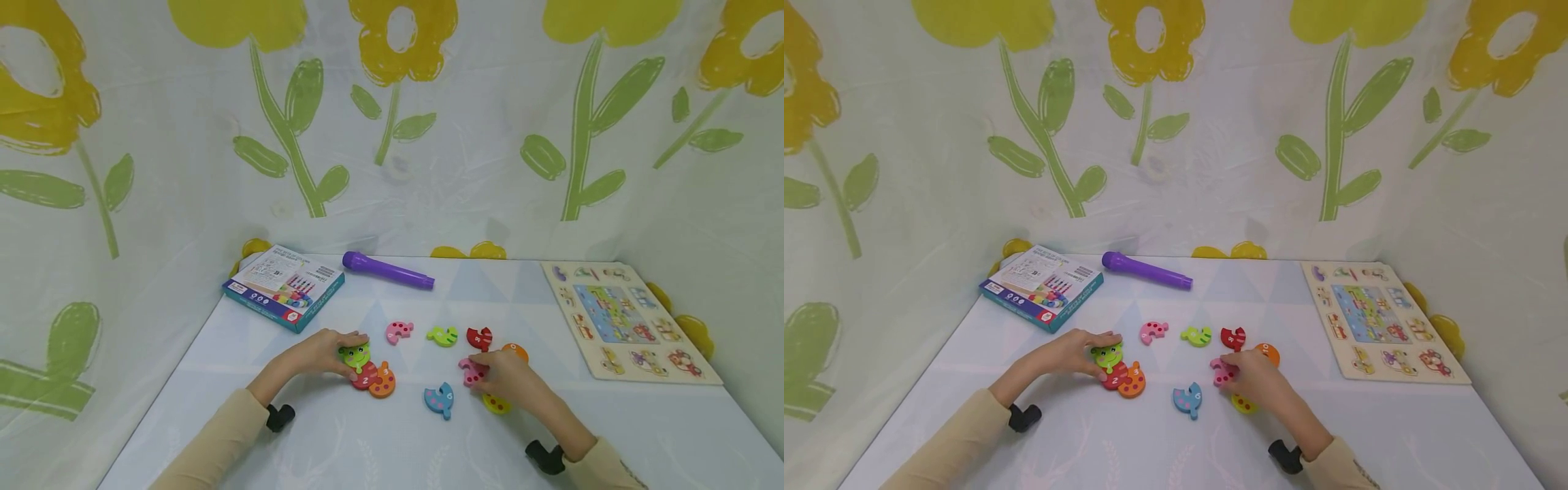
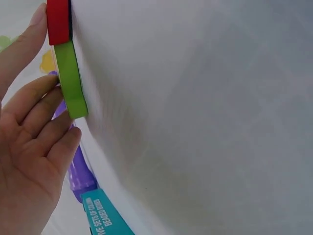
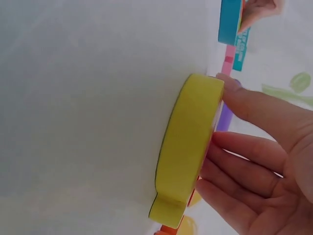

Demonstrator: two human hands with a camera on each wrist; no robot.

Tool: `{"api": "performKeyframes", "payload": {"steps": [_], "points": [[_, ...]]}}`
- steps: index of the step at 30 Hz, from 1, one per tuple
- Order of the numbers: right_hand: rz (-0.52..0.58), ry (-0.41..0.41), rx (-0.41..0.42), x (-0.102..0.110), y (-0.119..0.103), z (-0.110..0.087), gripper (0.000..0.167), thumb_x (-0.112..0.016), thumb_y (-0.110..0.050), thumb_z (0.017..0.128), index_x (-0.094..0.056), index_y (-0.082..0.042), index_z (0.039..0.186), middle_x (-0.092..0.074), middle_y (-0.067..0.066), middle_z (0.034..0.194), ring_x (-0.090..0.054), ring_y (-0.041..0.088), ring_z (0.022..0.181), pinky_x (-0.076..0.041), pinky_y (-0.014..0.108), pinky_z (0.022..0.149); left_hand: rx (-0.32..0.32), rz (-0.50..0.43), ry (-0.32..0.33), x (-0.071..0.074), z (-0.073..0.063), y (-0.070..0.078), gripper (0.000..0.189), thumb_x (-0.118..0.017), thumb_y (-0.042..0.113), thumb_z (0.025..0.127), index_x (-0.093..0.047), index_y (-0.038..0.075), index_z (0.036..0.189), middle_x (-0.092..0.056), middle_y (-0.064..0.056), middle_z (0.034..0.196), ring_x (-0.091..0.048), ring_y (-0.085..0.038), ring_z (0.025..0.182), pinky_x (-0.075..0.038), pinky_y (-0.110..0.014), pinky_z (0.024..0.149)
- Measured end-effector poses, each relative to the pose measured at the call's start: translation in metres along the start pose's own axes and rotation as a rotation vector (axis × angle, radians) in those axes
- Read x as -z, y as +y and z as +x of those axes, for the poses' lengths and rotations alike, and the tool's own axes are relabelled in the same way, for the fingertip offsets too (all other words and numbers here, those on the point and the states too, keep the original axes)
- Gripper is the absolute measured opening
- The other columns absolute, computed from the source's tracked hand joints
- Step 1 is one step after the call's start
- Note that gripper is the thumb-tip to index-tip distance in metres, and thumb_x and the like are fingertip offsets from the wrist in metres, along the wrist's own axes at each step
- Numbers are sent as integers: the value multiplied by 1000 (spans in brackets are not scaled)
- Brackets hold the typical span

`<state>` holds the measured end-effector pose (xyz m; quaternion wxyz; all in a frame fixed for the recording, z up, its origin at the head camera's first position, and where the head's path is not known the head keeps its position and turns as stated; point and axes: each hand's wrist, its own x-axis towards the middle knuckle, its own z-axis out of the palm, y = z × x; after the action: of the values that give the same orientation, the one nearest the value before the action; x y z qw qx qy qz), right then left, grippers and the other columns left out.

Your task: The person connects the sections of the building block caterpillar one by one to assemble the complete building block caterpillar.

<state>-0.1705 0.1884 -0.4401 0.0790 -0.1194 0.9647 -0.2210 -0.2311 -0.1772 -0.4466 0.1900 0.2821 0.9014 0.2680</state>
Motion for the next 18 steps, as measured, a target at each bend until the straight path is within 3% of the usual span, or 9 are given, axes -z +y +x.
{"api": "performKeyframes", "payload": {"steps": [5, 10, 15, 18], "points": [[-30, -10, -13, -1, -4, 3, 49, -87, -22, 70, -72, -8, 114, -66, -5, 85, -48, 11, 71, -47, 18, 55, -25, 18, 0, 1, -1, -3, 73, -80, 35, 77, -51, 19, 141, -46, 1, 146, -35, -24, 139, -36, -43, 108], [-24, -21, -6, 0, -4, 4, 48, -86, -22, 71, -72, -8, 115, -65, -6, 83, -48, 11, 69, -47, 18, 54, -44, 1, 36, -2, -5, -5, 75, -80, 38, 76, -51, 15, 141, -45, -2, 146, -36, -24, 138, -36, -42, 108], [17, -11, -15, 7, -1, 5, 47, -85, -22, 73, -71, -12, 117, -67, -5, 92, -55, 12, 81, -53, 22, 65, -49, -17, 60, -4, -8, -3, 72, -80, 37, 76, -53, 15, 139, -47, -5, 144, -39, -26, 136, -37, -43, 107], [41, 27, 52, 12, -2, 7, 44, -84, -20, 75, -71, -12, 117, -69, -7, 95, -58, 13, 88, -55, 25, 73, -33, -18, 61, -4, -8, -3, 70, -80, 37, 76, -55, 17, 138, -49, -5, 143, -39, -26, 136, -37, -45, 107]]}}
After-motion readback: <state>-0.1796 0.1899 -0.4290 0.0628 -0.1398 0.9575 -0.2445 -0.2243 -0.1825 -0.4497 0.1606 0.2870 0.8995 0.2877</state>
